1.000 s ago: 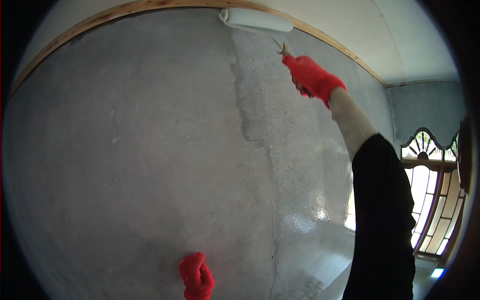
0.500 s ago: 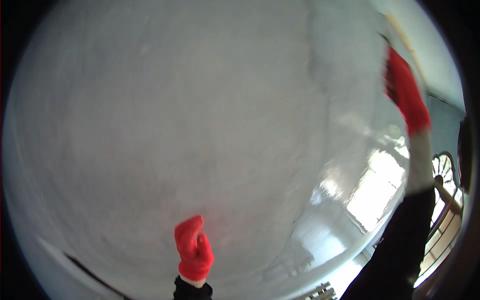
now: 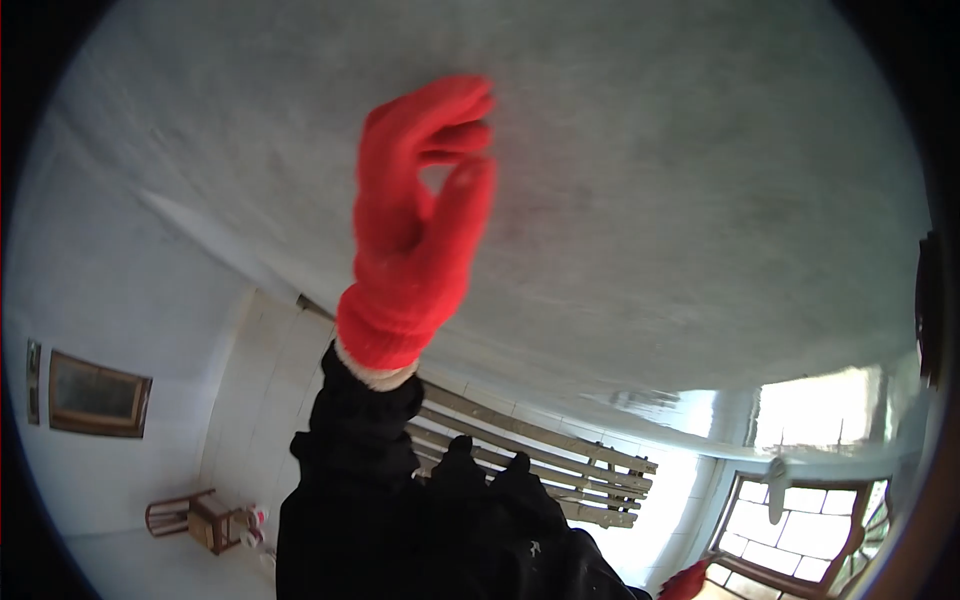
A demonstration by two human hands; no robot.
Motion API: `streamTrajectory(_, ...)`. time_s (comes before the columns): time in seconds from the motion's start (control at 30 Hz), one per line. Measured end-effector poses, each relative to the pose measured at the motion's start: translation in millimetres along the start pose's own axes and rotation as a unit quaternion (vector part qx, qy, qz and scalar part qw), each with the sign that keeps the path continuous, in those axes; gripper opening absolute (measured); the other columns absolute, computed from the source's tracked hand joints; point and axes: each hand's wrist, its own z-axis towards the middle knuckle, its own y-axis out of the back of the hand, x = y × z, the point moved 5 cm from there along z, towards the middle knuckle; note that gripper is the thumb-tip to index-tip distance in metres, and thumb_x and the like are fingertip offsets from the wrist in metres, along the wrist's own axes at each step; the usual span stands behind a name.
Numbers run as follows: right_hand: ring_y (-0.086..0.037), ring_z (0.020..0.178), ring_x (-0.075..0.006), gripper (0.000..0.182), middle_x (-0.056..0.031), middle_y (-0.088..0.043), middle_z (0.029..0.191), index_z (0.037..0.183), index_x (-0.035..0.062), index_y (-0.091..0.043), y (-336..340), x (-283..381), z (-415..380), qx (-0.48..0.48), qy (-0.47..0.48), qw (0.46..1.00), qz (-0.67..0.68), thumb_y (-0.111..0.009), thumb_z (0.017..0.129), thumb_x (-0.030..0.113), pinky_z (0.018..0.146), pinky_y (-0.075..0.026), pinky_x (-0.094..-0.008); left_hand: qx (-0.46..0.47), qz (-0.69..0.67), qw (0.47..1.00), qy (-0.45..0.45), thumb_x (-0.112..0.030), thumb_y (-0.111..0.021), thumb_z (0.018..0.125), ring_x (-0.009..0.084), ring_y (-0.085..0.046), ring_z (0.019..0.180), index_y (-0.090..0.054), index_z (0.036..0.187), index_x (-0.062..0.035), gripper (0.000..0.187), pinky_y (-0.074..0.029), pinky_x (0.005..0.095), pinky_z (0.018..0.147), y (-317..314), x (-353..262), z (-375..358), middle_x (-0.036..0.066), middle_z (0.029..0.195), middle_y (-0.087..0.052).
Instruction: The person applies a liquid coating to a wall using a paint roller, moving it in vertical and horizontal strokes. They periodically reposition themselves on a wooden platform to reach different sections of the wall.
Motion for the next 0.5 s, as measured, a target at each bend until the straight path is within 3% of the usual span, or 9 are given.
streamTrajectory(0.07, -0.048, 0.060, -0.0184, 0.047, -0.0089, -0.048, 0.067, 0.133, 0.0129, -0.032, -34.9, -7.6, -18.3, 0.075, -0.001, 0.992, -0.097, -0.045, 0.095, 0.037, 0.056, -0.041, -0.0364, -0.005, -0.002, 1.000, 0.006, 0.000, -0.057, 0.085, 0.0209, -0.057, 0.098, -0.050, 0.121, 0.0002, 0.037, -0.048, 0.0316, 0.083, -1.5, 1.7, 5.0, 0.013, 0.117, -0.053)
streamTrajectory(0.13, -0.048, 0.058, -0.0185, 0.043, -0.0086, -0.048, 0.066, 0.127, 0.0111, -0.035, -70.7, -0.1, -33.6, 0.140, 0.015, 0.976, -0.168, -0.046, 0.094, 0.037, 0.055, -0.041, -0.0362, -0.015, -0.025, 0.997, -0.067, 0.002, -0.059, 0.082, 0.0199, -0.057, 0.098, -0.051, 0.120, -0.0002, 0.039, -0.048, 0.0301, 0.082, -2.8, -0.4, 7.9, 0.012, 0.117, -0.053)
streamTrajectory(0.33, -0.048, 0.052, -0.0189, 0.035, -0.0077, -0.048, 0.062, 0.110, 0.0058, -0.042, -161.0, 49.5, -47.9, 0.295, 0.133, 0.897, -0.301, -0.050, 0.091, 0.035, 0.051, -0.040, -0.0356, -0.100, 0.070, 0.986, -0.116, 0.001, -0.064, 0.074, 0.0334, -0.057, 0.097, -0.056, 0.119, -0.0018, 0.046, -0.046, 0.0449, 0.083, -12.9, -16.9, -15.3, 0.015, 0.112, -0.059)
streamTrajectory(0.4, -0.047, 0.051, -0.0190, 0.034, -0.0074, -0.048, 0.060, 0.104, 0.0040, -0.044, -176.1, 64.9, -49.8, 0.318, 0.165, 0.876, -0.324, -0.051, 0.090, 0.034, 0.049, -0.040, -0.0354, -0.122, 0.041, 0.986, -0.103, 0.006, -0.061, 0.070, 0.0297, -0.058, 0.096, -0.057, 0.117, -0.0007, 0.048, -0.046, 0.0401, 0.082, -27.3, -27.3, -44.3, 0.013, 0.108, -0.062)
streamTrajectory(0.5, -0.047, 0.048, -0.0192, 0.033, -0.0069, -0.048, 0.058, 0.095, 0.0013, -0.048, -187.2, 81.0, -52.4, 0.339, 0.207, 0.848, -0.352, -0.053, 0.089, 0.033, 0.047, -0.039, -0.0350, -0.132, -0.008, 0.989, -0.069, 0.005, -0.062, 0.072, 0.0299, -0.057, 0.098, -0.055, 0.120, -0.0002, 0.048, -0.046, 0.0415, 0.082, -43.7, -28.8, -74.0, 0.014, 0.113, -0.060)
